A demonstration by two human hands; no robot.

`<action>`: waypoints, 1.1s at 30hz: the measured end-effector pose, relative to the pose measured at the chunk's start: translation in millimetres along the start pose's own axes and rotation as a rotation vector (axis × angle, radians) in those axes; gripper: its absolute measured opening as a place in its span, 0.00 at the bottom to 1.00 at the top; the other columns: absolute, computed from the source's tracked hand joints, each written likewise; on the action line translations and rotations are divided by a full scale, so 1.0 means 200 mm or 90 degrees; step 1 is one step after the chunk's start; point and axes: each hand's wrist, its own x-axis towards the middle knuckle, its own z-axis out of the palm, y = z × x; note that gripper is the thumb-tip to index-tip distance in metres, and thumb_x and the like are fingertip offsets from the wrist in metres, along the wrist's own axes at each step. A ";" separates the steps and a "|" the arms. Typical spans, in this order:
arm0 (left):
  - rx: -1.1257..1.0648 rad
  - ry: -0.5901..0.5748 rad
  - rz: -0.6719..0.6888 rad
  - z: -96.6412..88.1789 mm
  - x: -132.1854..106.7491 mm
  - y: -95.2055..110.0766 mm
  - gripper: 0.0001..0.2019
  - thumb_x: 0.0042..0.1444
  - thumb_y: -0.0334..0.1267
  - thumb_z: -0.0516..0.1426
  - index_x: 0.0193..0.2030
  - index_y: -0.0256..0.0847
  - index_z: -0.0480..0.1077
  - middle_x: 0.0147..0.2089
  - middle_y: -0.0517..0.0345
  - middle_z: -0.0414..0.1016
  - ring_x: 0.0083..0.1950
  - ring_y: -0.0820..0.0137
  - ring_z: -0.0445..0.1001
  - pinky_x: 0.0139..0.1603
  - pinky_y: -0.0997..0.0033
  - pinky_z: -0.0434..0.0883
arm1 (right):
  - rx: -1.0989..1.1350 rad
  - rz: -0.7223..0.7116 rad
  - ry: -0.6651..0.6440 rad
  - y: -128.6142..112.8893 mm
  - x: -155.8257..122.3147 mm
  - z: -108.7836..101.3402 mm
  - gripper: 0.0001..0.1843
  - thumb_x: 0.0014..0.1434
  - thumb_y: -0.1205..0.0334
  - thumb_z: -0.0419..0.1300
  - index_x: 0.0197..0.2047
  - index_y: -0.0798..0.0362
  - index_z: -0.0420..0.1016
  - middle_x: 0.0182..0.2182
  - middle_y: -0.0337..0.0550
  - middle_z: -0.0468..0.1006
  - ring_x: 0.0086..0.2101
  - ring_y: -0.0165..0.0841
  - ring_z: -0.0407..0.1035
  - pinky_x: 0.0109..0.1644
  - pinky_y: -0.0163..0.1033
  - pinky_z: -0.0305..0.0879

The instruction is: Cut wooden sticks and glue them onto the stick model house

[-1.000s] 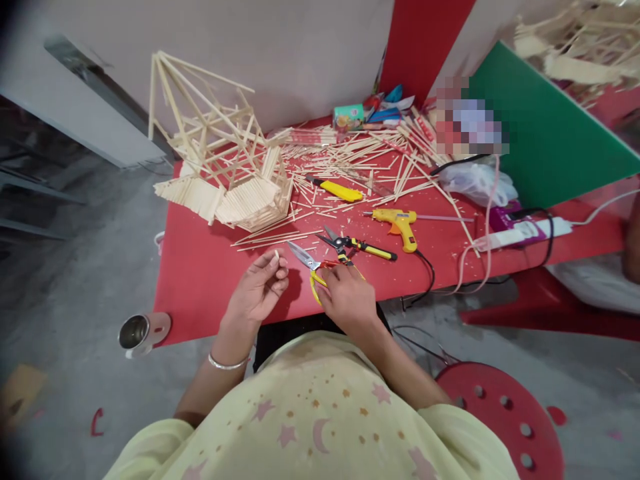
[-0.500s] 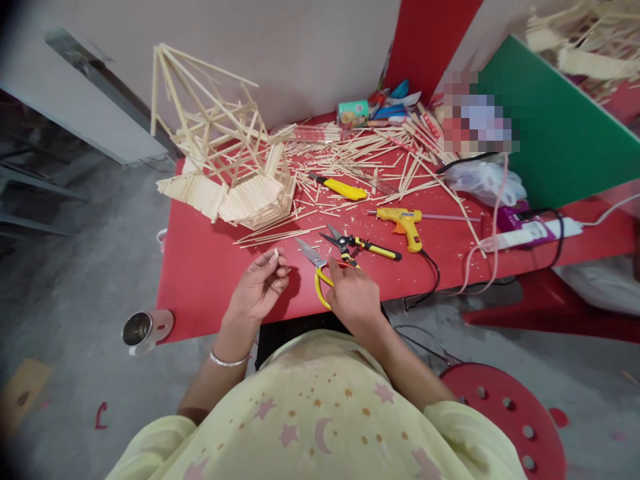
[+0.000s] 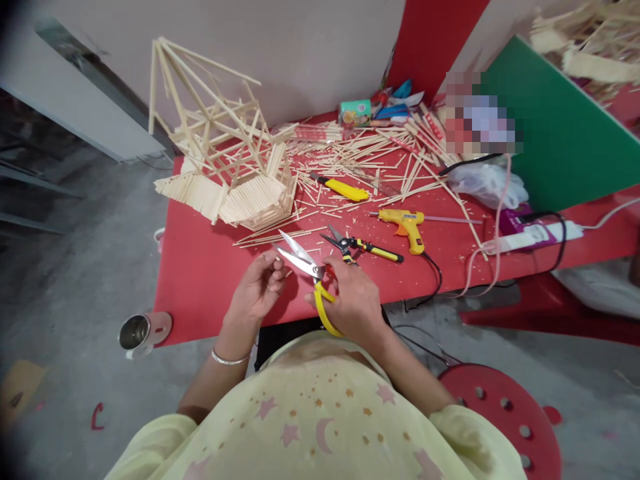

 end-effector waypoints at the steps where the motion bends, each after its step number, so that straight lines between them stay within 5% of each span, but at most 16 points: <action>1: -0.006 0.001 -0.005 0.00 0.00 0.01 0.13 0.46 0.35 0.69 0.30 0.37 0.69 0.25 0.65 0.68 0.22 0.81 0.65 0.17 0.85 0.56 | 0.012 -0.039 0.020 0.00 0.00 0.01 0.30 0.61 0.43 0.63 0.59 0.54 0.69 0.43 0.50 0.81 0.41 0.42 0.75 0.46 0.43 0.68; 9: -0.113 -0.016 -0.049 0.00 -0.02 -0.02 0.09 0.46 0.28 0.66 0.32 0.38 0.70 0.26 0.63 0.69 0.21 0.80 0.64 0.19 0.83 0.60 | -0.077 -0.075 -0.047 -0.06 0.02 0.02 0.27 0.64 0.43 0.62 0.61 0.47 0.73 0.39 0.44 0.76 0.34 0.36 0.71 0.34 0.38 0.59; 16: -0.117 -0.016 -0.071 0.00 -0.02 -0.04 0.06 0.50 0.27 0.63 0.31 0.37 0.69 0.25 0.61 0.66 0.23 0.78 0.65 0.21 0.81 0.61 | -0.050 -0.089 -0.019 -0.06 0.03 0.02 0.28 0.64 0.42 0.61 0.61 0.48 0.73 0.38 0.44 0.75 0.36 0.35 0.71 0.35 0.37 0.59; 26: -0.104 -0.051 -0.030 0.00 -0.02 -0.05 0.07 0.49 0.25 0.62 0.29 0.37 0.68 0.25 0.62 0.65 0.25 0.77 0.66 0.22 0.82 0.61 | 0.016 -0.073 -0.082 -0.06 0.03 0.01 0.29 0.63 0.42 0.63 0.61 0.48 0.72 0.41 0.46 0.76 0.39 0.37 0.72 0.39 0.37 0.62; 33: -0.040 0.013 0.007 0.01 -0.01 -0.07 0.06 0.53 0.27 0.63 0.29 0.39 0.72 0.25 0.60 0.68 0.24 0.75 0.65 0.23 0.78 0.62 | 0.073 -0.086 -0.071 -0.05 0.01 0.04 0.28 0.63 0.44 0.63 0.60 0.50 0.71 0.40 0.46 0.76 0.39 0.38 0.73 0.41 0.38 0.65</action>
